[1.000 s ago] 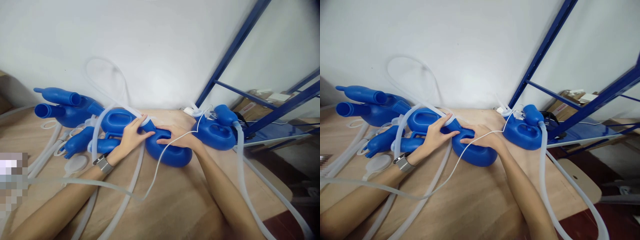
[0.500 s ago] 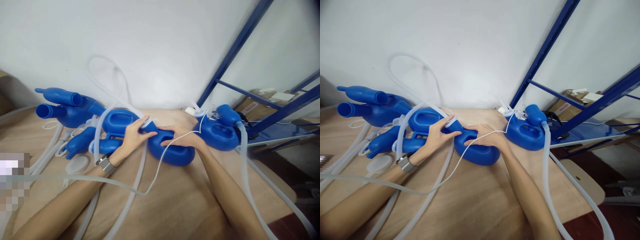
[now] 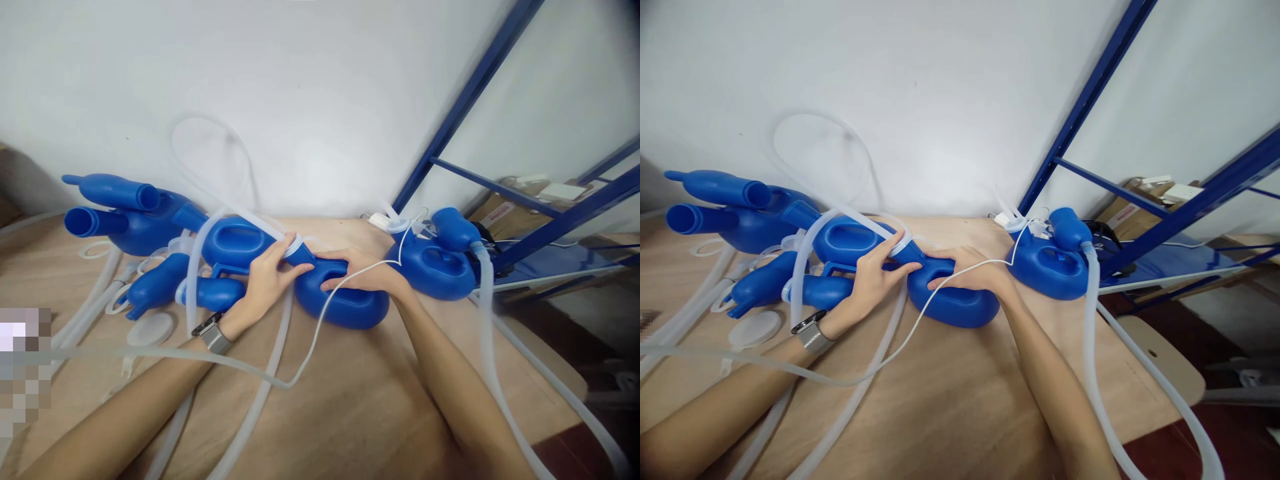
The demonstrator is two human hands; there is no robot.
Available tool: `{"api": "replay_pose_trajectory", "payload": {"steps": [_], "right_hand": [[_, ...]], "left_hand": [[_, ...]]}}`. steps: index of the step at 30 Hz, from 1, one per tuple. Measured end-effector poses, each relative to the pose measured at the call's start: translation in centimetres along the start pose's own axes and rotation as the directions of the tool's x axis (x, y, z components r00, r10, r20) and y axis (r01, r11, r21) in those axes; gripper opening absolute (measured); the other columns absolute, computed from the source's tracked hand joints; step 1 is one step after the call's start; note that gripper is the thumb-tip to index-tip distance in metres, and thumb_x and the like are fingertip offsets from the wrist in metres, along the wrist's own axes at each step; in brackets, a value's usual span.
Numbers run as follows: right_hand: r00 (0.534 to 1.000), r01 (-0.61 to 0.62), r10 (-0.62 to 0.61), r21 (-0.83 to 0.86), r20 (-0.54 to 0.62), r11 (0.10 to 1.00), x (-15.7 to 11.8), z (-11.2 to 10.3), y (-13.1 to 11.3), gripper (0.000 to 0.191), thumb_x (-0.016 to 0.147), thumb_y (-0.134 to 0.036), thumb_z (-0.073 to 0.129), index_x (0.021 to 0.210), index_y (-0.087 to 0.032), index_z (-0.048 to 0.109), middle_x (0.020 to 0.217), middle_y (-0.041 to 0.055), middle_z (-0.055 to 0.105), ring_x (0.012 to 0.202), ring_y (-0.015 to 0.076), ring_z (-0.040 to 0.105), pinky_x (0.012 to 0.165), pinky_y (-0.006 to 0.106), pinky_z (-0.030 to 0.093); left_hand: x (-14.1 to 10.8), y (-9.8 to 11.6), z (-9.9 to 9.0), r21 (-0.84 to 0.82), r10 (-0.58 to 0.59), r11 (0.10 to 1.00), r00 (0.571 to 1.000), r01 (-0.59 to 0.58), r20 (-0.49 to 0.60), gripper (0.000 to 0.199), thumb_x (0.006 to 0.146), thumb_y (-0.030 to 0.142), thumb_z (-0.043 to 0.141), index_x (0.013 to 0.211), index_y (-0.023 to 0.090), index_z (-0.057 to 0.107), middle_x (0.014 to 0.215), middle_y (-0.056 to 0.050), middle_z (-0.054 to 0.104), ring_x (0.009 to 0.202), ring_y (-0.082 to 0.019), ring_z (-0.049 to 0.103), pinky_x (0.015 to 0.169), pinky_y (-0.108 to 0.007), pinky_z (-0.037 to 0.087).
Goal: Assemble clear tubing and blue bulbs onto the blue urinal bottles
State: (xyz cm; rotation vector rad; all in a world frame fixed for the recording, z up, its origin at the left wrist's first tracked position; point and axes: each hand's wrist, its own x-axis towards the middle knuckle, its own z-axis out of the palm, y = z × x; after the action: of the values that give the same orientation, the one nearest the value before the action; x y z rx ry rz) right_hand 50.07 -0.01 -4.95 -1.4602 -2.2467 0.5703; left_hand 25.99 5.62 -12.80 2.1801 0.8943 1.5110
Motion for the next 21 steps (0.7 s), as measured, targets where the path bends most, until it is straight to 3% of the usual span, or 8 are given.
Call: {"api": "replay_pose_trajectory", "payload": {"steps": [7,14,21], "right_hand": [[1.0,-0.011,0.011,0.003,0.007,1.0,-0.11,-0.06,-0.05,0.074,0.079,-0.056,0.09,0.147,-0.036,0.069,0.151,0.0012,0.07,0.143,0.0354,0.064,0.124,0.049,0.05],[1.0,-0.017,0.017,-0.011,0.023,1.0,-0.08,-0.16,-0.3,0.074,0.082,-0.056,0.088,0.15,-0.035,0.066,0.153,0.0007,0.067,0.145,0.0333,0.063,0.125,0.049,0.05],[1.0,-0.017,0.017,-0.007,0.016,1.0,-0.09,-0.17,-0.5,0.073,0.081,-0.055,0.089,0.147,-0.032,0.07,0.151,0.0024,0.069,0.142,0.0362,0.065,0.124,0.048,0.051]], "left_hand": [[-0.02,0.03,0.04,-0.009,0.004,1.0,1.0,-0.004,-0.002,0.069,0.089,0.057,0.083,0.145,0.02,0.067,0.139,-0.014,0.076,0.104,-0.028,0.081,0.087,-0.039,0.07],[-0.32,-0.04,0.02,0.021,0.006,1.0,1.0,-0.006,0.023,0.069,0.091,0.051,0.083,0.15,0.022,0.063,0.146,-0.013,0.072,0.123,-0.033,0.076,0.109,-0.048,0.063],[-0.7,0.57,0.15,0.034,0.002,0.999,1.0,-0.002,-0.01,0.066,0.094,0.052,0.08,0.15,0.024,0.062,0.146,-0.013,0.071,0.125,-0.034,0.075,0.108,-0.048,0.064]]}}
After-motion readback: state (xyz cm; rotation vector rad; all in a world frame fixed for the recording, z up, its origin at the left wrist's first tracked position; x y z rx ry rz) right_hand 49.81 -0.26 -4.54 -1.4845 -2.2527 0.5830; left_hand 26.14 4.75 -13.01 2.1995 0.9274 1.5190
